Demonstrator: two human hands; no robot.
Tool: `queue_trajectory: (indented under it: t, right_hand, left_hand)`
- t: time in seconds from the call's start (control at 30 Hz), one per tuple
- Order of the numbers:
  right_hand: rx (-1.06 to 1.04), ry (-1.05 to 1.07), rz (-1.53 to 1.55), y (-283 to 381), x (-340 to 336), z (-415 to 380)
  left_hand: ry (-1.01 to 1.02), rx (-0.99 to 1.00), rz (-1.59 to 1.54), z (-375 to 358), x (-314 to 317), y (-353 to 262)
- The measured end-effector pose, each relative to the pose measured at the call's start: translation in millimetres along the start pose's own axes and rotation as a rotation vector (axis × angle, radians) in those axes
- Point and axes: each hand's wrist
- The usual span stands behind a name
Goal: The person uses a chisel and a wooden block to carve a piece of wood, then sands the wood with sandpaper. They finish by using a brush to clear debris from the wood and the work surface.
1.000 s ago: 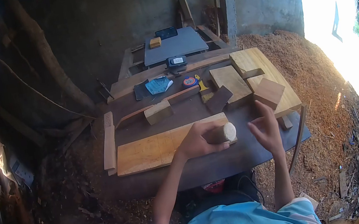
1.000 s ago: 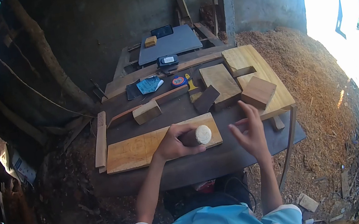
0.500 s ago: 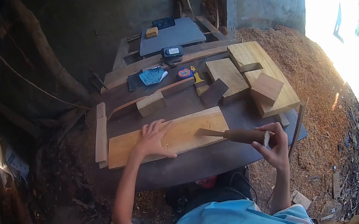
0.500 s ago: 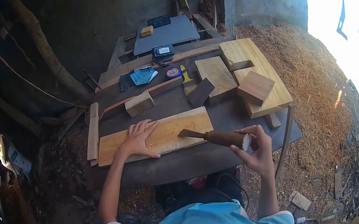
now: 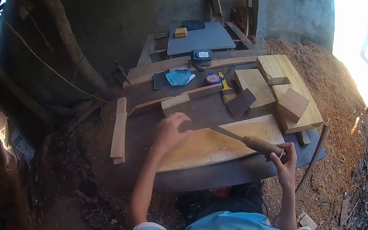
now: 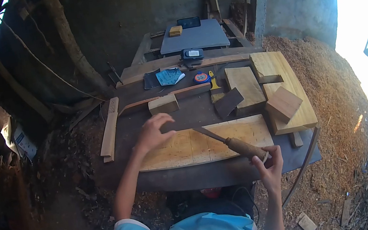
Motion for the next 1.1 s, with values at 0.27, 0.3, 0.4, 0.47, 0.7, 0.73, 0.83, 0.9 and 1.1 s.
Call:
queue_trajectory:
  t: [0.27,0.3,0.4,0.47,0.7,0.73,0.83,0.9,1.1]
  right_hand:
    - [-0.010,-0.007,-0.112,0.4,-8.2,2.6]
    - [0.055,-0.021,-0.048,4.6,-2.5,2.9]
    - [0.060,-0.036,-0.046,-1.7,5.4,5.4]
    - [0.042,-0.029,-0.063,-11.1,7.1,5.5]
    - [0.084,0.033,0.193,-8.3,16.3,-6.5]
    - [0.077,0.050,0.192,-6.2,17.7,-7.5]
    - [0.029,0.102,0.219,1.3,21.2,-8.2]
    - [-0.015,0.186,0.275,6.2,25.5,-7.7]
    - [-0.042,0.380,0.452,20.4,36.4,-6.1]
  left_hand:
    - [-0.152,-0.891,0.402,-115.1,-79.7,146.1]
    - [-0.138,-0.838,0.248,-116.3,-83.2,149.8]
    - [-0.109,-0.808,0.278,-112.5,-84.2,153.2]
    - [-0.089,-0.822,0.349,-107.6,-84.2,147.5]
    - [-0.231,-0.857,0.342,-90.3,-69.5,170.7]
    - [-0.295,-0.826,0.305,-92.5,-67.4,176.3]
    - [-0.253,-0.790,0.210,-91.4,-72.5,170.2]
    - [-0.196,-0.691,0.505,-85.9,-67.2,164.1]
    - [-0.348,-0.291,-0.686,-44.0,-76.8,38.3]
Point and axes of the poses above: each hand's wrist, its own z-axis towards the middle knuckle, its own x-axis out of the palm, y = z × x, and after that the axes turned 13 degrees about x, right-handed
